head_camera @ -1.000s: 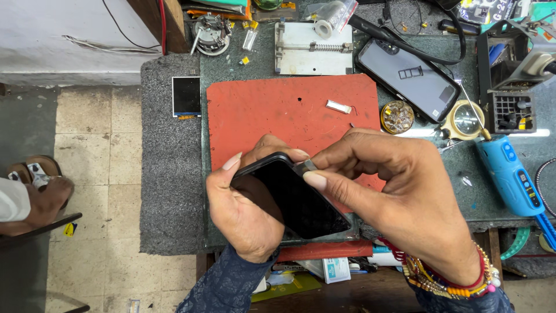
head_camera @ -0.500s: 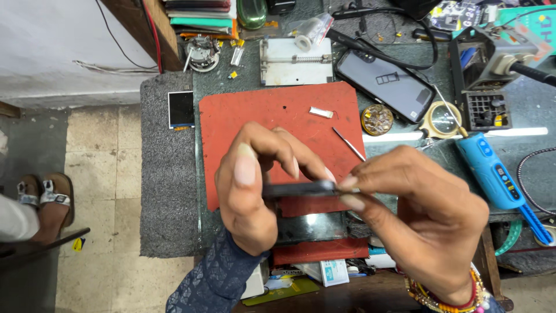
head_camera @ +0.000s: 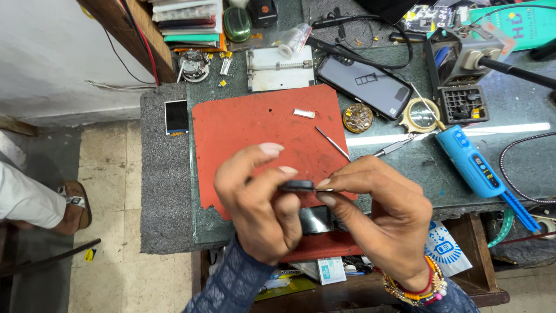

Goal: The person disassembles a mobile phone using a screwdriver, prying the internal battery and components from the frame and removing the back casing.

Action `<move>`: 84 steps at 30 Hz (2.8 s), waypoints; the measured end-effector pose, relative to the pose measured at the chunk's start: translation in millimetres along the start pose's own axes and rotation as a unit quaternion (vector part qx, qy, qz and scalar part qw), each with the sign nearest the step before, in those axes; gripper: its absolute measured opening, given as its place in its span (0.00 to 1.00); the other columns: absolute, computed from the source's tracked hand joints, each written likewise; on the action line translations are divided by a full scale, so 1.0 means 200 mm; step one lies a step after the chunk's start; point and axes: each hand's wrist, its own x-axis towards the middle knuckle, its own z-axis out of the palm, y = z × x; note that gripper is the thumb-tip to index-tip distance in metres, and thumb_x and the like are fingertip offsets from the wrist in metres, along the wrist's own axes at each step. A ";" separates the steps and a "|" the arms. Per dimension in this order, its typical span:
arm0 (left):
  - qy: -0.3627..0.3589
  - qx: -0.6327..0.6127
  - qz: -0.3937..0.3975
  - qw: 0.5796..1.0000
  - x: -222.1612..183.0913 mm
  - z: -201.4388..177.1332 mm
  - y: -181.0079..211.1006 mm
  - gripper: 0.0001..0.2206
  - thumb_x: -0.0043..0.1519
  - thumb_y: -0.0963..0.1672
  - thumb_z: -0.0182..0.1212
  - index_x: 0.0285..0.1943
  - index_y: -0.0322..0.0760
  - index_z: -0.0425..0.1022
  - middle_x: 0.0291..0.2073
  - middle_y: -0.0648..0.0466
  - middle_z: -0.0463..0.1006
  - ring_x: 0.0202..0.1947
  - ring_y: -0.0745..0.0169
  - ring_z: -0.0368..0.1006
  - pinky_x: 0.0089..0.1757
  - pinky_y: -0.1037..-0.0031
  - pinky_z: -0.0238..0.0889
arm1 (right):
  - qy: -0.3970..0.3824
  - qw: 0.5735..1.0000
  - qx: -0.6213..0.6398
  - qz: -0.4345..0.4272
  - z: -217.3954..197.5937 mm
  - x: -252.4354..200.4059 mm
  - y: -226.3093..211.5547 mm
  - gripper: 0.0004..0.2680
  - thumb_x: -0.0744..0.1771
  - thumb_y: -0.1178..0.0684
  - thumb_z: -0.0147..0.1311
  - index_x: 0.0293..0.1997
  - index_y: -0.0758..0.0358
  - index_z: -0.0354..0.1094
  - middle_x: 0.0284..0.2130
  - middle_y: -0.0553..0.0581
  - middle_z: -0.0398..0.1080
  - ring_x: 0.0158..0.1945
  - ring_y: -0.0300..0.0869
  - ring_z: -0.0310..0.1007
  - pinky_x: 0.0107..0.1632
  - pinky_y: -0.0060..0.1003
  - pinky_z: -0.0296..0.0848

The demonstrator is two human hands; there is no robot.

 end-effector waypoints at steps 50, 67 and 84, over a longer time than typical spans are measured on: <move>-0.044 0.063 -0.035 0.996 -0.08 -0.31 0.21 0.10 0.75 0.47 0.40 0.51 0.34 0.57 0.56 0.32 0.73 0.64 0.27 0.70 0.61 0.46 0.71 | -0.029 0.981 -0.102 -0.161 0.04 -0.14 -0.05 0.13 0.60 0.65 0.67 0.46 0.60 0.76 0.37 0.53 0.74 0.40 0.43 0.77 0.42 0.34 0.77; -0.104 0.159 0.090 0.978 0.05 -0.17 0.31 0.10 0.67 0.44 0.57 0.49 0.36 0.63 0.52 0.36 0.76 0.57 0.25 0.71 0.50 0.51 0.75 | -0.001 0.983 -0.181 -0.001 -0.05 -0.02 0.06 0.09 0.65 0.67 0.57 0.48 0.66 0.73 0.38 0.58 0.75 0.41 0.48 0.77 0.45 0.38 0.73; -0.051 0.174 0.113 0.977 0.04 -0.11 0.24 0.18 0.55 0.41 0.75 0.44 0.36 0.66 0.46 0.44 0.74 0.54 0.35 0.72 0.49 0.58 0.71 | 0.048 0.985 -0.166 -0.026 -0.13 0.03 0.18 0.09 0.66 0.65 0.57 0.50 0.66 0.72 0.48 0.59 0.74 0.52 0.52 0.78 0.55 0.40 0.75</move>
